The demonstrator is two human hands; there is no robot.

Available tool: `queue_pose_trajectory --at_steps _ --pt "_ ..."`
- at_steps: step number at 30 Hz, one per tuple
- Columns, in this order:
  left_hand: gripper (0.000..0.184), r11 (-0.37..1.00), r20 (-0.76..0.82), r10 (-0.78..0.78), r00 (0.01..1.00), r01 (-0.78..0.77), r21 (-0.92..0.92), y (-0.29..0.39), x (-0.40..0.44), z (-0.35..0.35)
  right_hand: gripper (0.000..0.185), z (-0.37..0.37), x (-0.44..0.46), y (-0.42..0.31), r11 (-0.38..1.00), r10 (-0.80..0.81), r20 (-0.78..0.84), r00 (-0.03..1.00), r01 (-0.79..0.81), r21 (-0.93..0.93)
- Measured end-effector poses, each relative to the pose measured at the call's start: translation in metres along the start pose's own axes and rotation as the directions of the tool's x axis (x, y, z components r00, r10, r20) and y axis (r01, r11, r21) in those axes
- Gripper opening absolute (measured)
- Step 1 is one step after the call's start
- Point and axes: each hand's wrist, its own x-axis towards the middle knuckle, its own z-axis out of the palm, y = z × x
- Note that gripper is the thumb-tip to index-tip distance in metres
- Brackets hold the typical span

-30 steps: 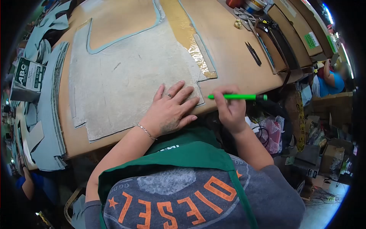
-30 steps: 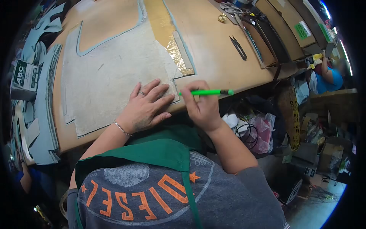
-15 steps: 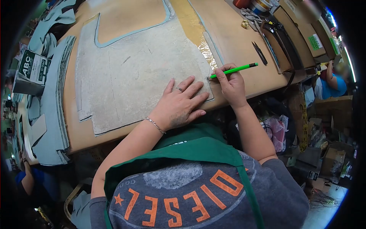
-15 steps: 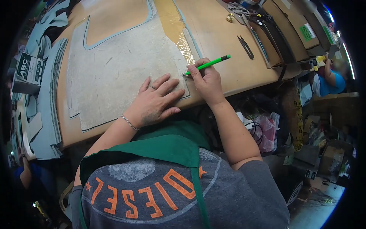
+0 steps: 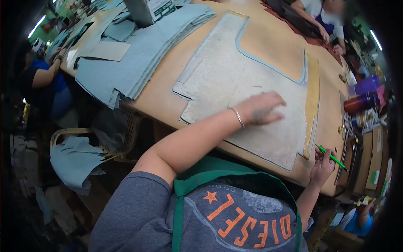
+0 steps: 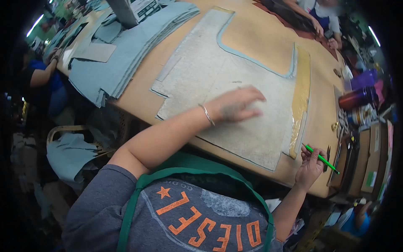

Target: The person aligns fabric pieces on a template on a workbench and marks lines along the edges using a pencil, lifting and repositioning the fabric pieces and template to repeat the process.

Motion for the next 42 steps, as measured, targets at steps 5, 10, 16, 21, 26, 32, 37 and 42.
queue_pose_trajectory --at_steps 5,10,16,21,26,32,37,42 --pt "0.047 0.809 -0.091 -0.407 0.909 0.405 0.426 -0.038 0.011 -0.066 0.010 0.101 0.033 -0.041 0.998 0.049 0.229 0.972 -0.038 -0.053" --pt "0.056 0.642 -0.249 -0.496 0.832 0.544 0.540 -0.071 0.002 -0.077 0.016 0.230 0.046 -0.051 0.980 0.119 0.640 0.759 0.012 -0.197" --pt "0.064 0.600 -0.242 -0.414 0.877 0.463 0.652 -0.103 -0.007 -0.064 0.020 0.378 0.023 -0.011 0.856 0.306 0.894 0.327 0.317 -0.409" --pt "0.069 0.655 -0.259 -0.345 0.902 0.429 0.621 -0.115 -0.011 -0.056 0.024 0.428 0.010 0.019 0.730 0.516 0.828 0.218 0.394 -0.559" --pt "0.066 0.739 -0.290 -0.377 0.880 0.474 0.479 -0.105 -0.009 -0.063 0.023 0.440 0.001 0.021 0.682 0.607 0.781 0.145 0.409 -0.606" --pt "0.054 0.721 -0.299 -0.342 0.891 0.453 0.525 -0.101 -0.012 -0.067 0.021 0.440 -0.002 0.017 0.660 0.598 0.787 0.152 0.463 -0.591" --pt "0.057 0.716 -0.242 -0.396 0.886 0.463 0.522 -0.093 -0.011 -0.074 0.019 0.437 0.002 0.031 0.742 0.540 0.836 0.096 0.414 -0.527" --pt "0.061 0.721 -0.274 -0.381 0.883 0.469 0.509 -0.095 -0.011 -0.072 0.018 0.437 0.007 0.034 0.759 0.492 0.862 0.121 0.426 -0.493"
